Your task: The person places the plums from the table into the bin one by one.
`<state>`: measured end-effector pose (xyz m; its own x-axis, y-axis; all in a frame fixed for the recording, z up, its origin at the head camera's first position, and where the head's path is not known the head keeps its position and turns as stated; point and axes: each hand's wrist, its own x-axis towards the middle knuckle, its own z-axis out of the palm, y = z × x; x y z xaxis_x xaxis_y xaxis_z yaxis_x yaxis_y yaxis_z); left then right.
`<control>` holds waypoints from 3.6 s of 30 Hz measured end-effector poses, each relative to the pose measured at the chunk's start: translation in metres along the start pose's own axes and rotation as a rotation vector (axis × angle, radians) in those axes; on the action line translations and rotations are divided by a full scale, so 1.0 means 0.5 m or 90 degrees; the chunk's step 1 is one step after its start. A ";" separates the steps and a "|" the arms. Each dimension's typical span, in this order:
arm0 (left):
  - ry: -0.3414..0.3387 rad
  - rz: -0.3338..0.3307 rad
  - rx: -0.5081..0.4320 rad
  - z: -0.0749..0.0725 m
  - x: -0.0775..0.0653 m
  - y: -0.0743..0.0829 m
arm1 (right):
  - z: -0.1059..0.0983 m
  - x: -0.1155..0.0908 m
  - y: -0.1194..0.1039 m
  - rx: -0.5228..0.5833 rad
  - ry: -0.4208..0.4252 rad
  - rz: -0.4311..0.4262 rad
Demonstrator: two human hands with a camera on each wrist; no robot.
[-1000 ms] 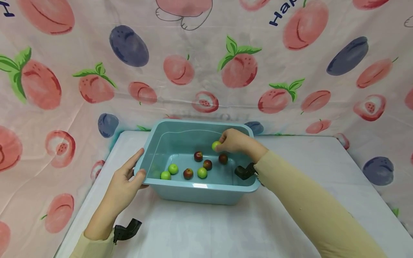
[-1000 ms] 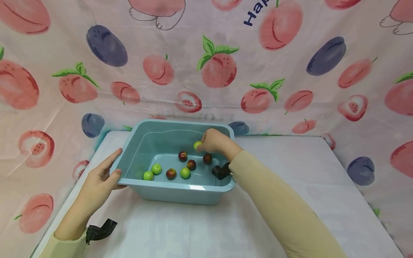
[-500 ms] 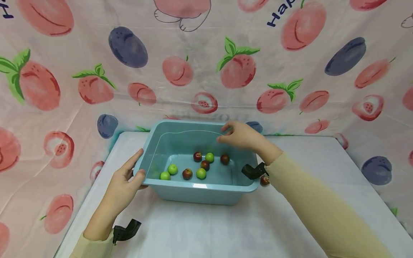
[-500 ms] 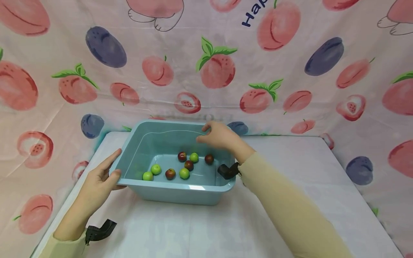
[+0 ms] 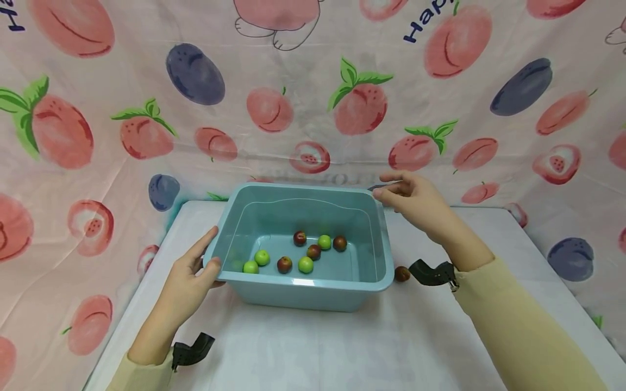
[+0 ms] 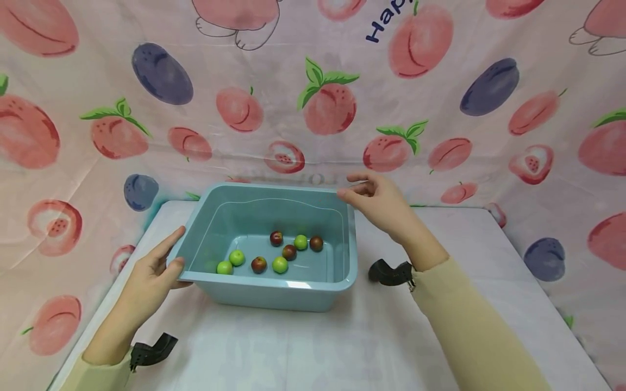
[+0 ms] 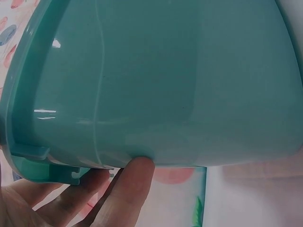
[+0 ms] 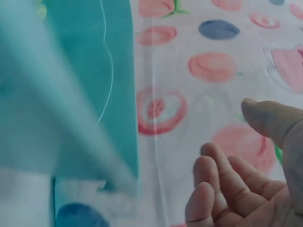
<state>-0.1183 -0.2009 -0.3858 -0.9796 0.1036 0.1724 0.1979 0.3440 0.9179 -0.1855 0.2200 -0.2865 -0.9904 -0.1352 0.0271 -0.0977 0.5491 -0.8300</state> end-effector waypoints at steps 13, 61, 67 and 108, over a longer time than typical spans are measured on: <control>0.003 0.005 0.005 0.000 0.000 -0.002 | -0.017 -0.042 0.149 0.021 0.078 0.014; 0.004 0.021 0.024 0.001 -0.002 0.001 | 0.061 -0.113 0.388 -0.052 -0.094 0.155; 0.004 0.017 0.022 0.000 -0.002 0.001 | 0.065 -0.113 0.390 -0.052 -0.091 0.160; 0.001 0.014 0.010 0.004 -0.003 0.002 | -0.038 -0.085 0.270 -0.029 -0.037 0.111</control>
<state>-0.1165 -0.1991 -0.3860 -0.9751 0.1101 0.1925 0.2195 0.3570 0.9080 -0.1586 0.3157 -0.3892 -0.9857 -0.0814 -0.1477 0.0690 0.6045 -0.7936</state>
